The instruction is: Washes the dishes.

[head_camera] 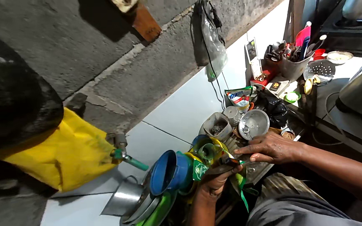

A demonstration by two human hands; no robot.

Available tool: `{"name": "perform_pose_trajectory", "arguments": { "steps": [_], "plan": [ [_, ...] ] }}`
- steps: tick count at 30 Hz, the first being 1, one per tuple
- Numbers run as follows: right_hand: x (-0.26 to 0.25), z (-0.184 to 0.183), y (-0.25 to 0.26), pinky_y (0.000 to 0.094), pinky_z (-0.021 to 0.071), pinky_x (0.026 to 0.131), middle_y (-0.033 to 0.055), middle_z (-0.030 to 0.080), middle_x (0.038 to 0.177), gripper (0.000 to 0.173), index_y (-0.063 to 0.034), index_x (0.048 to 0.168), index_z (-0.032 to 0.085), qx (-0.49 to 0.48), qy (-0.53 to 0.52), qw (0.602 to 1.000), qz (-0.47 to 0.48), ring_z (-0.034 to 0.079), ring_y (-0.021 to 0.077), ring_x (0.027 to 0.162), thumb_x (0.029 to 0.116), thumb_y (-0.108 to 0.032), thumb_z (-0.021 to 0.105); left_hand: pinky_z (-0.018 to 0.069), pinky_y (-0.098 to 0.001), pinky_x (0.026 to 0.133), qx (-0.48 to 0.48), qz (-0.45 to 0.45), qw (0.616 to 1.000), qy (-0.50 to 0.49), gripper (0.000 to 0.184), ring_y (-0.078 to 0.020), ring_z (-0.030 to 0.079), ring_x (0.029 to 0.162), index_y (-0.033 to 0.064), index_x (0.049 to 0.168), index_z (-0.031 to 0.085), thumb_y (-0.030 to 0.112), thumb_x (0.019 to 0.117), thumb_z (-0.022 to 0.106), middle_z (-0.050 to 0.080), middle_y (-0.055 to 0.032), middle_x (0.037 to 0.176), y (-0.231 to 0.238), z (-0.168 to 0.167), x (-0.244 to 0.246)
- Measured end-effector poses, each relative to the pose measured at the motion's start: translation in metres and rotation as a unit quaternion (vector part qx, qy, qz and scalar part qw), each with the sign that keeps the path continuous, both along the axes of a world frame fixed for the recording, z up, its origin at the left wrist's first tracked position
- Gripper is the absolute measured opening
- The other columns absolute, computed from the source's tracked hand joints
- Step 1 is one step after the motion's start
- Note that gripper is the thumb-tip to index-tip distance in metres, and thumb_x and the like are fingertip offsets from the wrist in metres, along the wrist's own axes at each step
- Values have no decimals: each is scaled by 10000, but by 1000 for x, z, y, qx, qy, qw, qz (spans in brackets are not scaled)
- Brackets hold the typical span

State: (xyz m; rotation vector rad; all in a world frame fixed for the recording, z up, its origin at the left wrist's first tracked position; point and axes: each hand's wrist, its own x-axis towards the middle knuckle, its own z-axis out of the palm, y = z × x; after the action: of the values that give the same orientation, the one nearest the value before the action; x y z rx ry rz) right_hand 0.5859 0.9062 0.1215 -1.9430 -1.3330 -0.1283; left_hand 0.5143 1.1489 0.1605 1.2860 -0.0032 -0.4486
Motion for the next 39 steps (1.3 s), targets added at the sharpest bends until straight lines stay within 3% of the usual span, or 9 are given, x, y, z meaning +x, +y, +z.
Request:
{"name": "perform_pose_trajectory", "arguments": {
  "steps": [5,8,14,16,18,21,26,33,39],
  "plan": [
    [7,-11,-4,443,527,627,93,702,882,489,-241,1378,643,4,-26,1000,-13,666,263,749,1101,-500,335,586,-230,799,21,-19,1000,1,126,-45,704,798,130,962,778,105,839,795,752,33,847,8,6,1],
    [9,-24,-9,452,525,642,94,692,876,492,-252,1399,631,-9,-15,1000,-20,662,271,758,1101,-503,329,592,-246,827,24,-22,999,4,191,-55,705,826,104,1019,738,60,838,780,750,29,889,6,-1,3],
    [17,-11,11,462,566,798,131,747,1031,489,-97,1340,663,33,53,997,38,722,257,929,1098,-422,389,578,-269,888,22,-37,999,14,262,-76,703,918,58,1094,705,73,845,785,745,5,969,-6,-9,20],
    [20,-12,9,407,556,931,132,741,1142,471,-62,1364,645,59,130,989,46,710,184,1037,1108,-375,404,588,-254,834,37,0,999,6,225,-66,696,853,60,1063,685,92,855,767,732,9,916,-6,0,21],
    [22,-15,6,392,543,959,126,736,1181,461,-83,1396,632,61,168,984,18,704,161,1064,1114,-363,399,579,-241,786,42,68,997,-9,195,-52,681,807,40,1070,659,117,903,722,722,8,888,-5,4,21],
    [22,-24,3,393,554,935,111,743,1152,452,-119,1414,626,65,178,982,-25,708,150,1026,1116,-367,392,544,-230,933,93,143,984,-59,203,-17,661,993,15,1191,585,81,1002,551,702,30,1033,-8,5,19],
    [16,-26,10,480,556,842,128,745,1081,482,-153,1467,578,27,189,981,-33,714,216,943,1107,-403,378,564,-232,915,136,164,971,-106,168,-22,681,946,17,1094,634,-39,966,541,721,40,967,-8,-1,22],
    [24,-18,28,459,541,742,114,712,932,471,-61,1145,700,50,132,989,-52,691,222,856,1101,-413,391,566,-219,888,150,191,966,-91,211,-15,676,918,6,1100,598,-95,924,541,703,36,941,-13,0,30],
    [21,-40,18,485,549,679,111,715,935,462,-259,1385,646,35,56,992,-112,696,279,826,1104,-471,345,582,-258,885,102,195,973,-75,198,-62,696,921,9,1094,647,-64,928,569,730,-9,962,-6,0,29]
  ]
}}
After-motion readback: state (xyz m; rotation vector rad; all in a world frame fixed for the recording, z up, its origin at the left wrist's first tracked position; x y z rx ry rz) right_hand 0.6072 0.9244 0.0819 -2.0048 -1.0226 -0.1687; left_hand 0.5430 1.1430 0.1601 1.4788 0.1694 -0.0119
